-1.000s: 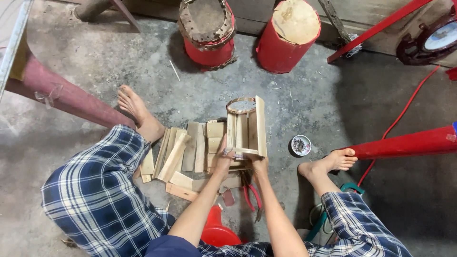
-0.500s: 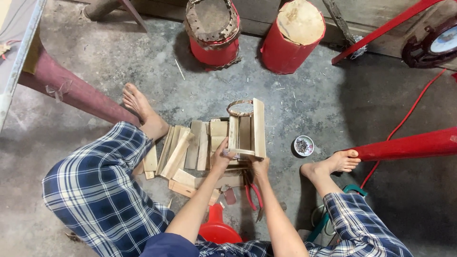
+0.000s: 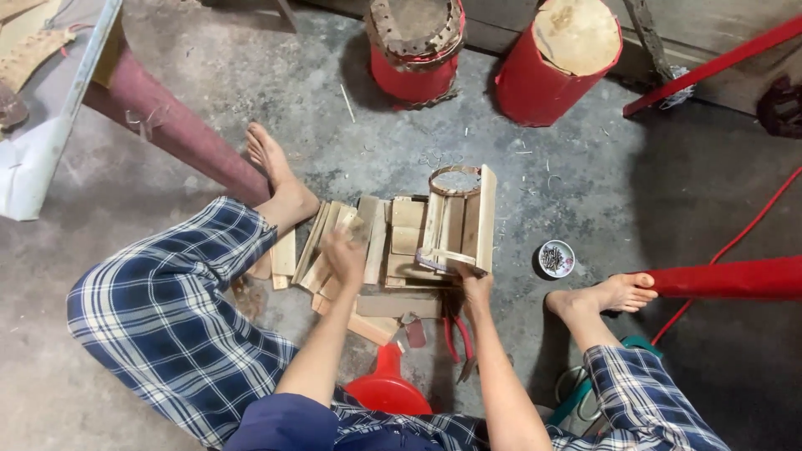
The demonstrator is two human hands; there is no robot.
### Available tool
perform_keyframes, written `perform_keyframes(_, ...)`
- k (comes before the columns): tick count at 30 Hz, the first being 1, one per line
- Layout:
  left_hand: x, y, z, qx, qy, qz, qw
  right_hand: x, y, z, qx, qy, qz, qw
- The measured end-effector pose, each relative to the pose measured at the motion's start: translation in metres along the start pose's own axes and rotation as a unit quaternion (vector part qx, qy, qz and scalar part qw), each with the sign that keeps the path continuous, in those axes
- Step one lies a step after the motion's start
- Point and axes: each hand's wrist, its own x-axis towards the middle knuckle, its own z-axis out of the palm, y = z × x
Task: The person is assembling a small wooden structure by nailing thin wooden slats onto a frame using a small hammer and nails.
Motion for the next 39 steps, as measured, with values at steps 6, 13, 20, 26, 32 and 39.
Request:
perform_keyframes(6, 0.01, -0.066, 0.005, 0.291, -0.066, -0.179, 0.938, 0.028, 0.027, 0.001, 0.05, 0.024, 0.041, 0.998)
perform_keyframes(13, 0.01, -0.047, -0.014, 0.219, -0.066, -0.09, 0.969, 0.022, 0.017, 0.004, 0.076, 0.012, 0.09, 0.993)
perform_keyframes(20, 0.022, -0.01, 0.023, -0.1, -0.136, -0.211, 0.963, 0.007, -0.019, 0.0, 0.185, -0.003, 0.14, 0.973)
perform_keyframes(26, 0.004, 0.032, 0.029, -0.201, -0.21, -0.291, 0.912, 0.002, -0.03, -0.006, 0.206, -0.027, 0.153, 0.966)
perform_keyframes(32, 0.008, 0.021, 0.083, -0.23, -0.275, -0.259, 0.897, 0.019, -0.001, -0.008, 0.183, -0.037, 0.112, 0.976)
perform_keyframes(39, 0.007, 0.028, 0.142, -0.17, -0.275, -0.214, 0.922, -0.012, -0.037, -0.019, 0.073, -0.009, -0.013, 0.997)
